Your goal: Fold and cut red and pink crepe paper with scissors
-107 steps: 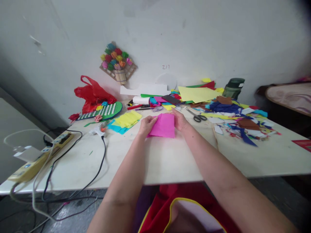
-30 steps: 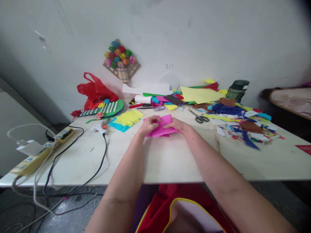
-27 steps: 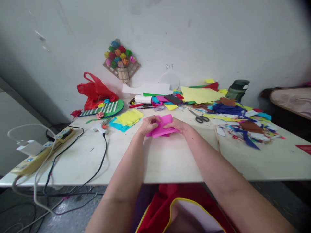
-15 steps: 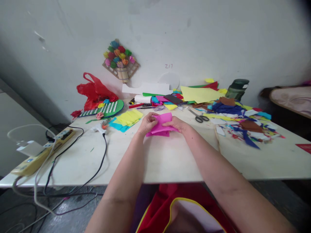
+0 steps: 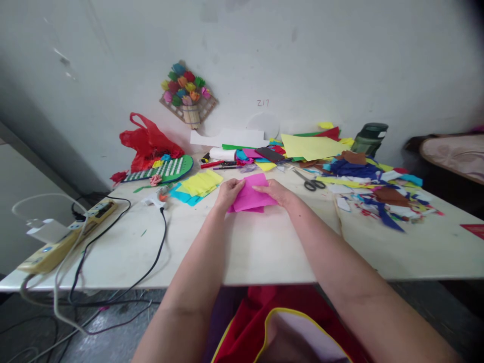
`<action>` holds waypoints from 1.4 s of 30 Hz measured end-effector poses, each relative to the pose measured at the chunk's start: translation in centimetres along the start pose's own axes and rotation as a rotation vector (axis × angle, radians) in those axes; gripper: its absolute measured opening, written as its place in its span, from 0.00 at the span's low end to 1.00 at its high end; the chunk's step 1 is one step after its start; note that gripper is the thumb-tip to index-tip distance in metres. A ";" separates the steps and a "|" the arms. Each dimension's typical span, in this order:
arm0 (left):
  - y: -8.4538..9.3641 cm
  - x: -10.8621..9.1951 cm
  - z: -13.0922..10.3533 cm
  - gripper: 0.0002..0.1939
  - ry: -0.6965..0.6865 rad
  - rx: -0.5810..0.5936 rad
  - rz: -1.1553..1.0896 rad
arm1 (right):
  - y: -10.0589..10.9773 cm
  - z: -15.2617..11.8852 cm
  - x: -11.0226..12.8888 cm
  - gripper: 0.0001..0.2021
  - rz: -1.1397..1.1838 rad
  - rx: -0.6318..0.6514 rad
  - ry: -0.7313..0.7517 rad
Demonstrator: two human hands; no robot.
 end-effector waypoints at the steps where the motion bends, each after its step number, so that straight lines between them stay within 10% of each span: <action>1: 0.2 -0.1 0.0 0.21 -0.006 -0.014 0.004 | 0.1 0.0 0.1 0.14 0.020 -0.013 0.020; 42: -0.1 1.5 -0.3 0.15 0.229 -0.039 -0.376 | 0.0 0.0 2.3 0.14 -0.345 -0.115 0.392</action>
Point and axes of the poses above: each hand's wrist, its own z-axis towards the middle knuckle, its own y-axis out of the back of the hand, x = y × z, the point moved 6 cm from there along z, towards the middle knuckle, and after that the axes turned 9 degrees about -z, right-handed, at the moved point
